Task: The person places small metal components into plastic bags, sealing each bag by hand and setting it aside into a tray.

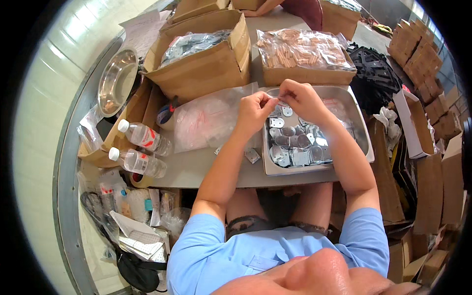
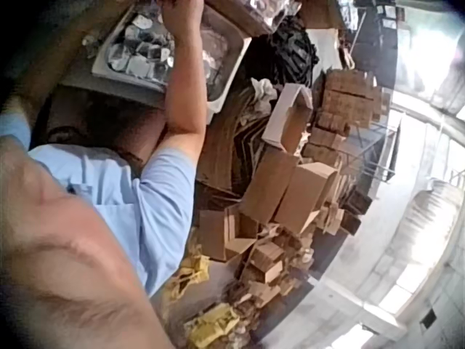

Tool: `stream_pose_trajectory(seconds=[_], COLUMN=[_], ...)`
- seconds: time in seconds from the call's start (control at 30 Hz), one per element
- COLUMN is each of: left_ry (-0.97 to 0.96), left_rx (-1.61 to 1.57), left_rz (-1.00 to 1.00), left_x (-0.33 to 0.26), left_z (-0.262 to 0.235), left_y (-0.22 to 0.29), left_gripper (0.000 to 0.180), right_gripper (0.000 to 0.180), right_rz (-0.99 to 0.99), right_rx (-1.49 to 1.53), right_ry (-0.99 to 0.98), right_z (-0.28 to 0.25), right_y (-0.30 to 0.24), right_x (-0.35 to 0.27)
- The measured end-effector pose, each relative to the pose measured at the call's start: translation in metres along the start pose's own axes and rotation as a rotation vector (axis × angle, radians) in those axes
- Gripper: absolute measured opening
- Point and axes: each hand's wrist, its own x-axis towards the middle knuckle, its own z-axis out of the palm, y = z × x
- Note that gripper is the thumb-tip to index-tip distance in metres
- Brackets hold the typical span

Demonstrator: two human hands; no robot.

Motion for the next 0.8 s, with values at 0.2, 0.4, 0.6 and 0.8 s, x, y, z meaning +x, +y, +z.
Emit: stream_pose_trajectory(seconds=[0.2,0.4,0.6,0.8], left_ry=[-0.046,-0.055,0.134,0.139], left_rx=[0.28,-0.135,0.776,0.306], left_rz=[-0.111,-0.196,0.542,0.104], left_x=[-0.003,0.004,-0.003,0.004], left_z=[0.007,0.0,0.005,-0.003], left_y=[0.007,-0.011,0.005,-0.005], left_gripper=[0.018,0.012,0.055,0.048], right_gripper=[0.012,0.02,0.028,0.02], right_rz=[-0.251,-0.124,0.001,0.012], right_rx=[-0.472,-0.296,-0.169,0.155], right_ry=[0.147,0.047,-0.018,0.023], right_z=[0.02,0.028,0.014,0.018], right_y=[0.007,0.011,0.002,0.027], right_x=[-0.003,-0.001,0.001,0.007])
